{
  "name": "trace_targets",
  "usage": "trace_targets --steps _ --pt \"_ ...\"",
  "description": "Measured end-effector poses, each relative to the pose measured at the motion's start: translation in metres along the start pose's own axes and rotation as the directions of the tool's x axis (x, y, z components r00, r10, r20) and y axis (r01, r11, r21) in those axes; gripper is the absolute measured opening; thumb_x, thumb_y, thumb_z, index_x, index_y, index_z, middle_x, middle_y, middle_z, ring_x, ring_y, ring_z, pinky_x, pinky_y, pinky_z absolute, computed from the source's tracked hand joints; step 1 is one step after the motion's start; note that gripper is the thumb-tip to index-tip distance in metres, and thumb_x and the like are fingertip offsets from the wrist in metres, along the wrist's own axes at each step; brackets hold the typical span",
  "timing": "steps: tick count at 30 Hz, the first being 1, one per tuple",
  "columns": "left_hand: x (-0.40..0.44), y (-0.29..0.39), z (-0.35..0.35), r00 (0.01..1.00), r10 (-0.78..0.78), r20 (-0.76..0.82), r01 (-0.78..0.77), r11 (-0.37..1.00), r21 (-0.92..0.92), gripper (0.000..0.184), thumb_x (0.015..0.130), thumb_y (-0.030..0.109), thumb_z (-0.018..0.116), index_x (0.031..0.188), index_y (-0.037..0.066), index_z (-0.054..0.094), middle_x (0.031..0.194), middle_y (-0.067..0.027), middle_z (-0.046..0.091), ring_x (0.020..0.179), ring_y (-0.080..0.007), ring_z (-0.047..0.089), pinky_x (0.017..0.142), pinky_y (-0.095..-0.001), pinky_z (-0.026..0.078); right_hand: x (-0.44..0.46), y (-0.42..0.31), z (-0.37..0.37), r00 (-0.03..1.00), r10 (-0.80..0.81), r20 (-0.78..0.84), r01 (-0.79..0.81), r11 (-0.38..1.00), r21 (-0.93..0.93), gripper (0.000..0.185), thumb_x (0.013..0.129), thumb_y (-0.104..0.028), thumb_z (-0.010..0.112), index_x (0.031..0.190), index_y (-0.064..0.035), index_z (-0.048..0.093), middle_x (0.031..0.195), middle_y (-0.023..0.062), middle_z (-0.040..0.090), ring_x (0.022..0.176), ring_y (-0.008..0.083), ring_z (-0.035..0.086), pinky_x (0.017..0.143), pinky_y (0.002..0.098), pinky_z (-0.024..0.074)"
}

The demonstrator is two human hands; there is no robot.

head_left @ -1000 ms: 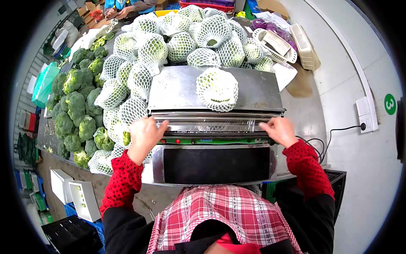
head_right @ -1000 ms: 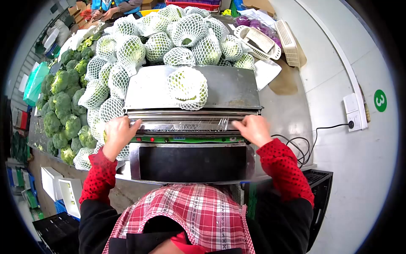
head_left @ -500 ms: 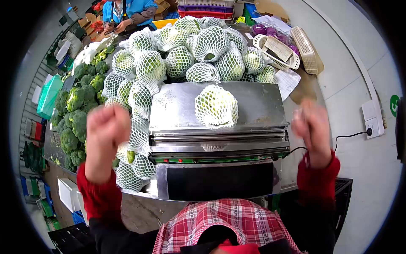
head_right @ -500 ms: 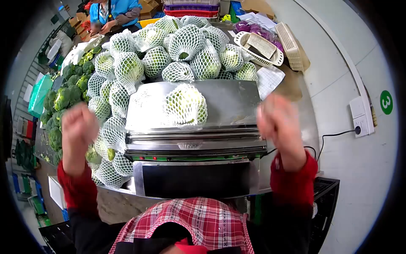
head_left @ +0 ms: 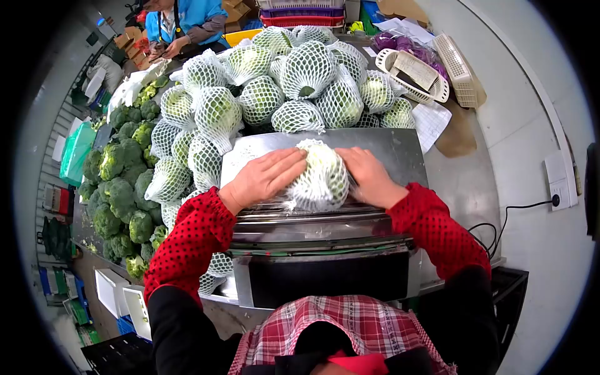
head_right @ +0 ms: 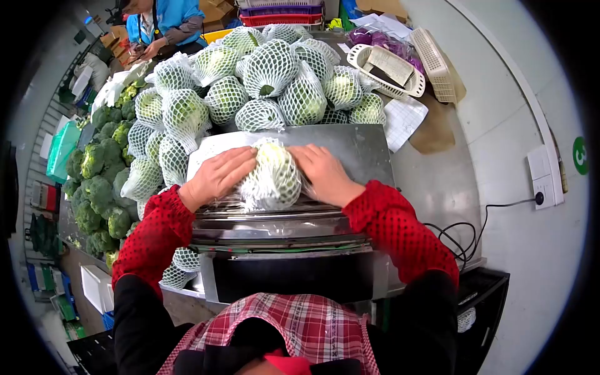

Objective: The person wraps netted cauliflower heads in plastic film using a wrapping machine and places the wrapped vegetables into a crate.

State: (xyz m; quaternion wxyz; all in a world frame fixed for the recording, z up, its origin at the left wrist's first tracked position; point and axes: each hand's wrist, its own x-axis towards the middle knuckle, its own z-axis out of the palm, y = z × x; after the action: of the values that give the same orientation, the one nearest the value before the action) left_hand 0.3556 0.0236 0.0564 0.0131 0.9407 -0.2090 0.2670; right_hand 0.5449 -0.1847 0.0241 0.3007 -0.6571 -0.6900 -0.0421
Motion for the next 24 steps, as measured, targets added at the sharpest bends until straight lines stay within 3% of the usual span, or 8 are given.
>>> trace_targets --steps 9,12,13,16,18,19,21,24 --pt "-0.055 0.160 -0.073 0.914 -0.405 0.018 0.359 0.791 -0.496 0.062 0.056 0.030 0.085 0.102 -0.004 0.063 0.092 -0.0151 0.069 0.074 -0.0275 0.067 0.068 -0.0346 0.054 -0.064 -0.130 -0.076 0.877 -0.027 0.480 -0.155 0.929 0.336 0.058 0.076 -0.040 0.074 0.118 -0.0021 0.057 0.094 0.0142 0.063 0.082 0.0309 0.061 0.070 0.0371 0.0476" --pt "-0.101 0.220 -0.053 0.648 -0.625 0.435 0.739 0.377 -0.559 0.064 0.057 0.035 0.087 0.103 -0.004 0.066 0.090 -0.0144 0.069 0.075 -0.0245 0.067 0.072 -0.0346 0.053 -0.121 -0.149 -0.032 0.655 0.164 0.737 -0.693 0.519 0.501 0.050 0.088 -0.040 0.065 0.117 -0.0001 0.059 0.100 0.0148 0.067 0.078 0.0251 0.066 0.071 0.0321 0.0516" --pt "-0.106 0.228 -0.051 0.473 -0.612 0.633 0.848 0.122 -0.515 0.062 0.061 0.031 0.087 0.106 -0.005 0.064 0.095 -0.0141 0.070 0.080 -0.0235 0.068 0.076 -0.0341 0.053 -0.130 -0.158 -0.025 0.475 0.219 0.852 -0.879 0.162 0.448 0.042 0.097 -0.035 0.053 0.120 0.0002 0.058 0.102 0.0128 0.067 0.077 0.0228 0.066 0.070 0.0313 0.0514" --pt "-0.130 0.232 -0.046 0.426 -0.555 0.715 0.566 -0.453 -0.689 0.062 0.076 0.019 0.080 0.126 -0.006 0.053 0.113 -0.0129 0.066 0.101 -0.0194 0.064 0.088 -0.0331 0.051 -0.154 -0.173 -0.016 0.442 0.384 0.811 -0.802 -0.235 0.548 0.047 0.103 -0.033 0.035 0.127 0.0026 0.054 0.097 0.0149 0.066 0.078 0.0194 0.066 0.067 0.0277 0.0504" --pt "-0.154 0.239 -0.054 0.240 -0.542 0.806 0.285 -0.754 -0.592 0.060 0.087 0.026 0.066 0.134 -0.005 0.044 0.123 -0.0194 0.059 0.111 -0.0302 0.061 0.094 -0.0404 0.050 -0.158 -0.187 -0.023 0.556 0.451 0.698 -0.698 -0.202 0.687 0.040 0.100 -0.024 0.045 0.129 0.0030 0.052 0.095 0.0135 0.066 0.076 0.0155 0.064 0.066 0.0270 0.0503" --pt "-0.160 0.246 -0.055 0.243 -0.544 0.803 0.289 -0.750 -0.595 0.060 0.087 0.026 0.066 0.134 -0.005 0.044 0.123 -0.0194 0.059 0.111 -0.0302 0.061 0.094 -0.0404 0.050 -0.158 -0.195 -0.020 0.595 0.510 0.621 -0.676 -0.099 0.730 0.037 0.099 -0.020 0.048 0.129 0.0021 0.053 0.094 0.0125 0.066 0.074 0.0142 0.063 0.066 0.0269 0.0502" --pt "-0.165 0.266 -0.059 0.408 -0.655 0.636 -0.244 -0.750 -0.615 0.081 0.087 0.049 0.059 0.133 -0.014 0.038 0.129 -0.0254 0.052 0.116 -0.0374 0.056 0.095 -0.0426 0.049 -0.149 -0.211 -0.008 0.563 0.612 0.556 -0.675 -0.048 0.736 0.029 0.098 -0.014 0.052 0.122 -0.0006 0.058 0.084 0.0053 0.063 0.065 0.0071 0.058 0.056 0.0209 0.0470" --pt "-0.155 0.284 -0.057 0.047 -0.856 0.515 0.186 -0.499 -0.846 0.056 0.094 0.040 0.052 0.117 -0.010 0.052 0.119 -0.0250 0.058 0.111 -0.0375 0.058 0.092 -0.0426 0.051 -0.137 -0.211 0.011 0.431 0.791 0.434 -0.685 -0.026 0.728 0.021 0.098 -0.017 0.050 0.102 0.0000 0.063 0.067 0.0017 0.059 0.048 0.0042 0.050 0.041 0.0190 0.0382"
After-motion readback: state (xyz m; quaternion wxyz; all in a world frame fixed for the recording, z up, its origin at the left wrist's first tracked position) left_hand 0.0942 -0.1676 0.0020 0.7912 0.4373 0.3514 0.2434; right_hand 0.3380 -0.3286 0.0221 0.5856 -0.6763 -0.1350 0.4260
